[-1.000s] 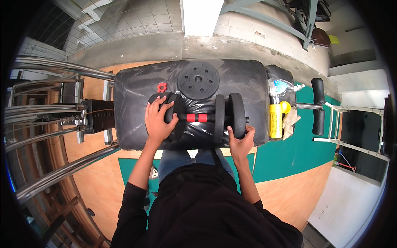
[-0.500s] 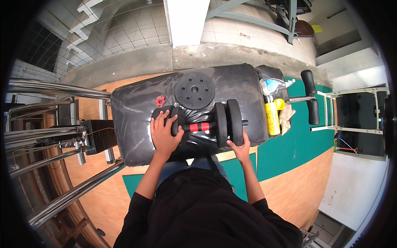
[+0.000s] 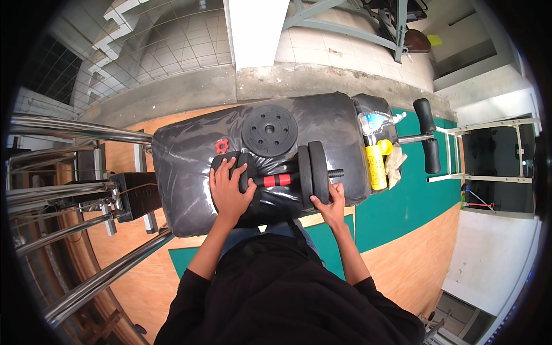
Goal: The person assembles adjustable dumbbells by placing weight plates onto a bar and securing them with red collars. They then clean the collars with a cloth and place a dustpan and brush on the bench.
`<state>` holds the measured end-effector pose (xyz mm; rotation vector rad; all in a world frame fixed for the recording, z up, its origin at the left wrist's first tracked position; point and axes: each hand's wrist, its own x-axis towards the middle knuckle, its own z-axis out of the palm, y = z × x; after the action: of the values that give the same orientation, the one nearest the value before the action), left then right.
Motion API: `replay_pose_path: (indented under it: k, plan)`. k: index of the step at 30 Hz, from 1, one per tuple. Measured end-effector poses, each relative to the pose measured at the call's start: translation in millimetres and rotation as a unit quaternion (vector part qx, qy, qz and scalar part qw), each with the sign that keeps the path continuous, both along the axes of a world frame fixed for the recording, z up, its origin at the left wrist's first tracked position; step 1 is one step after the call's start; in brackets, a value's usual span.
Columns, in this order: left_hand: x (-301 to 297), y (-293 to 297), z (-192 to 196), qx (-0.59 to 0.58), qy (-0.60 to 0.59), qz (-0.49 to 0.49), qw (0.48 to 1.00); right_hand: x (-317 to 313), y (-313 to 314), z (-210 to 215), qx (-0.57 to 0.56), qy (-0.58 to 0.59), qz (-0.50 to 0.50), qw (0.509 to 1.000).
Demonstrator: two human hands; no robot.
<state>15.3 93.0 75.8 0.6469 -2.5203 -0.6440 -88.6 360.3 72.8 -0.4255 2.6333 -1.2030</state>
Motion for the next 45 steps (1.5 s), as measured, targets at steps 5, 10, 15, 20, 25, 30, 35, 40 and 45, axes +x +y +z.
replay_pose_path:
  k: [5,10,15,20,25,30,35,40,45]
  plan:
    - [2,3,1,0.002,0.002,0.001,1.000,-9,5,9,-0.072,0.007,0.023,0.997]
    - [3,3,2,0.004,0.004,0.003,1.000,-74,-18,36,0.004,0.134,0.039,0.990]
    - [2,4,4,0.006,0.009,0.009,1.000,-157,-103,23,0.027,0.155,0.194,0.968]
    - [3,4,6,0.000,0.018,0.019,1.000,-187,-181,-22,0.259,0.052,0.349,0.899]
    - [7,5,4,0.031,-0.002,0.022,0.999,-219,-205,-68,0.348,0.002,0.268,0.898]
    - [7,6,7,0.035,-0.007,0.032,0.999,-230,-208,-97,0.296,-0.119,0.239,0.917]
    - [7,5,8,0.032,-0.025,0.034,0.999,-235,-204,-106,0.147,-0.256,0.255,0.921]
    - [5,5,9,0.030,-0.021,0.036,0.999,-219,-190,-88,0.042,-0.314,0.158,0.935]
    - [6,7,8,0.017,-0.028,0.030,0.999,-223,-174,-67,0.012,-0.247,0.078,0.966]
